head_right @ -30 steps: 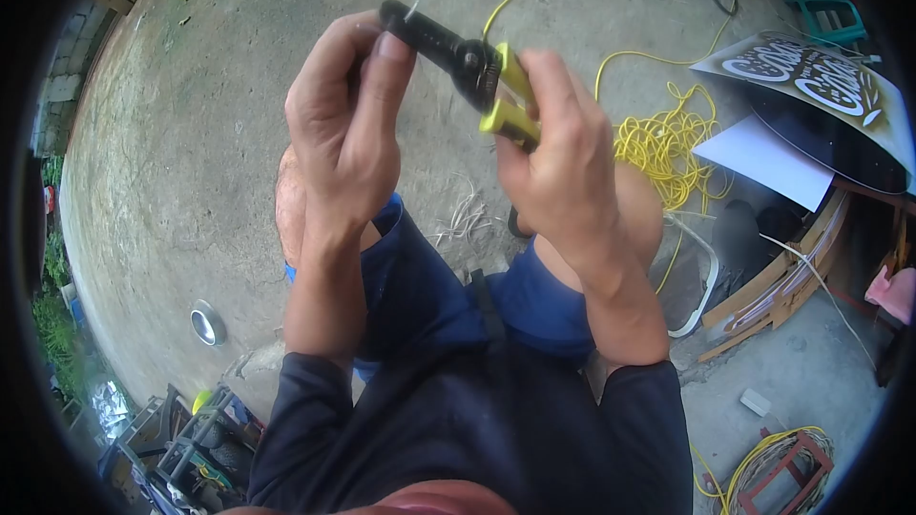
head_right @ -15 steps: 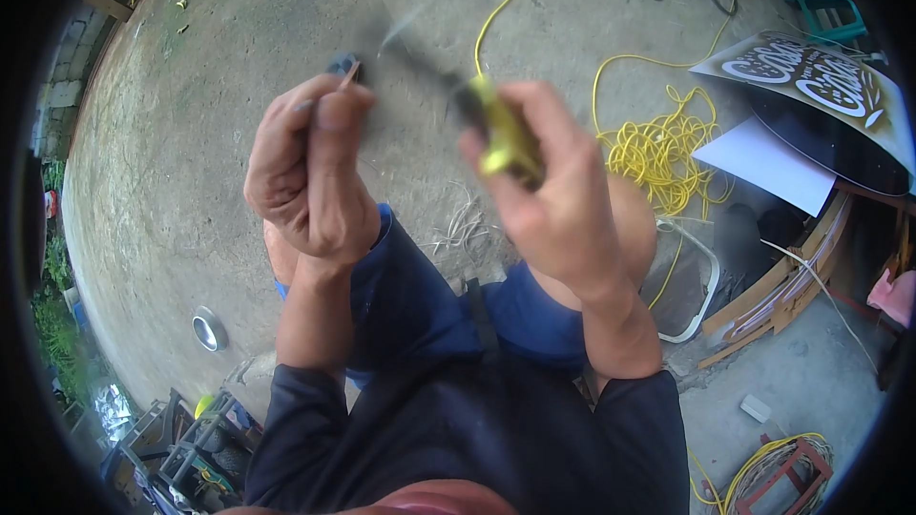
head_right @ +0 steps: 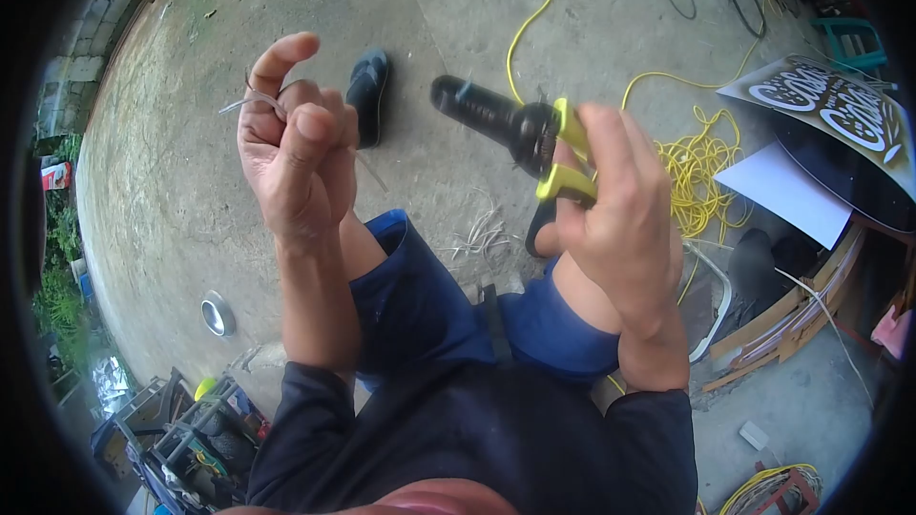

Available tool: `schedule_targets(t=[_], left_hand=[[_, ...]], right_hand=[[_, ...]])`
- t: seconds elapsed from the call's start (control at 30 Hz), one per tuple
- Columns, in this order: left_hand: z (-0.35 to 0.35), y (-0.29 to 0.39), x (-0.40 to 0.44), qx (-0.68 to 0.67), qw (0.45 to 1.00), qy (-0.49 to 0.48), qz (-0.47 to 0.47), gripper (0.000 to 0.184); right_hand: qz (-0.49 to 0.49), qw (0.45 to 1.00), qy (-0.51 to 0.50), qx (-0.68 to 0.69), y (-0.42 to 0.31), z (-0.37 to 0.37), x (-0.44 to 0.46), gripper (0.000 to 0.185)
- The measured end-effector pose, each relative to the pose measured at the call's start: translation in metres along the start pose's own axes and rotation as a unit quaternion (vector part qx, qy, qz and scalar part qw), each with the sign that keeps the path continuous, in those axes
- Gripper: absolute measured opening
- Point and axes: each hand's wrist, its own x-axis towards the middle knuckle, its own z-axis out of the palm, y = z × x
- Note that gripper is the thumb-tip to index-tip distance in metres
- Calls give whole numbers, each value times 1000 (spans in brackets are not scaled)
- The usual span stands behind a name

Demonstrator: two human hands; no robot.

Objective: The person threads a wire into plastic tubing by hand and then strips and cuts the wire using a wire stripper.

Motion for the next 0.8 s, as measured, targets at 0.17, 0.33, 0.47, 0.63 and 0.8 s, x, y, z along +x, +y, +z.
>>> schedule_targets(t=[0.17, 0.33, 0.47, 0.63, 0.8], left_hand=[[9, 4, 2, 181, 979, -67, -59, 52], [20, 9, 1, 305, 930, -95, -180, 26], [19, -8, -4, 266, 946, -57, -176, 19], [10, -14, 0, 164, 968, -53, -182, 18], [13, 14, 19, 220, 892, -276, -283, 25]], right_hand=[[14, 997, -35, -60, 1, 3, -2, 47], [-10, 994, -55, -96, 4, 3, -3, 47], [-5, 992, -77, -101, 4, 1, -4, 45], [-17, 989, -88, -115, 11, 0, -5, 49], [48, 994, -40, -86, 34, -6, -6, 55]])
